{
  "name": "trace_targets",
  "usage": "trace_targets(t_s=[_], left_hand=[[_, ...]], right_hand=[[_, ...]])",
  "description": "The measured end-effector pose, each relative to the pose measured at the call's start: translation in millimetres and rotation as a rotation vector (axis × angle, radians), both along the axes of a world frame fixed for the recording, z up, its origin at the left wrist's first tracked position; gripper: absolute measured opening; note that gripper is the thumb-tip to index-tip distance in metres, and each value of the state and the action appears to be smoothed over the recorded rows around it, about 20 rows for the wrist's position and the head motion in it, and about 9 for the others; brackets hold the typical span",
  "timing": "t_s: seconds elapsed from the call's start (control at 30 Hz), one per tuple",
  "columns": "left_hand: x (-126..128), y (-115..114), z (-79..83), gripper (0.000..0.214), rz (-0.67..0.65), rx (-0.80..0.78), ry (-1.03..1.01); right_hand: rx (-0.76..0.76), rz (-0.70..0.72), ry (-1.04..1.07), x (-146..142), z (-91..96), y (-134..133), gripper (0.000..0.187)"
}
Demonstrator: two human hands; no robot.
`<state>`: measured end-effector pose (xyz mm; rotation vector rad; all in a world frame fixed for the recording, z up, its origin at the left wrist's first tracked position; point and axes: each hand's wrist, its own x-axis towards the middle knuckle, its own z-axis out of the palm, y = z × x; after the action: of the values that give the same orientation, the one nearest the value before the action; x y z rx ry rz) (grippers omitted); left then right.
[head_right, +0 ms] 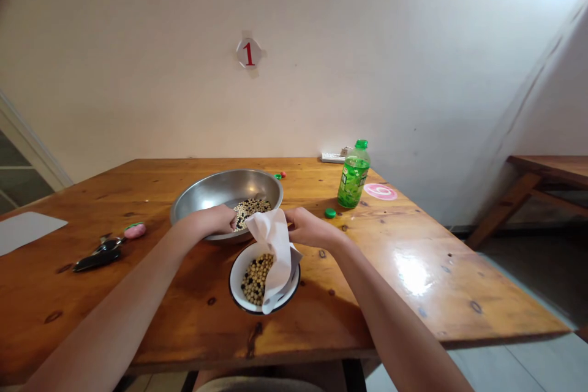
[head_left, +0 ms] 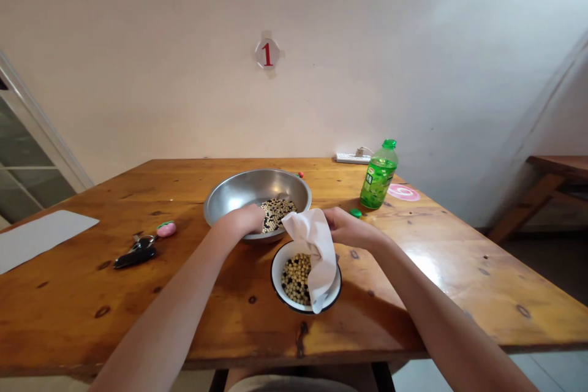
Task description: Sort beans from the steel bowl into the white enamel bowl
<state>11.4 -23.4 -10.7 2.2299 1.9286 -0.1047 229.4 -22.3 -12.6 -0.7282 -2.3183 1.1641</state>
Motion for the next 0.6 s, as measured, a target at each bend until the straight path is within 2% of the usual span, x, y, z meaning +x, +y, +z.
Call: trace_targets(t_s=[0.2, 0.37, 0.6], left_hand=[[8.0, -7.6, 8.8, 0.011, 0.042, -0.07, 0.102], [8.0, -5.2, 7.1, 0.015, 0.005, -0.096, 0.13], [7.3, -4.5, 5.8, 0.017, -0.033, -0.058, 0.162]], right_hand=[[-0.011, -0.003, 0.012, 0.7, -0.4, 0.5, 0.003], [-0.06, -0.011, 0.017, 0.1, -1.8, 0.9, 0.005], [-0.046, -0.05, 0.02, 0.9, -1.0, 0.6, 0.009]])
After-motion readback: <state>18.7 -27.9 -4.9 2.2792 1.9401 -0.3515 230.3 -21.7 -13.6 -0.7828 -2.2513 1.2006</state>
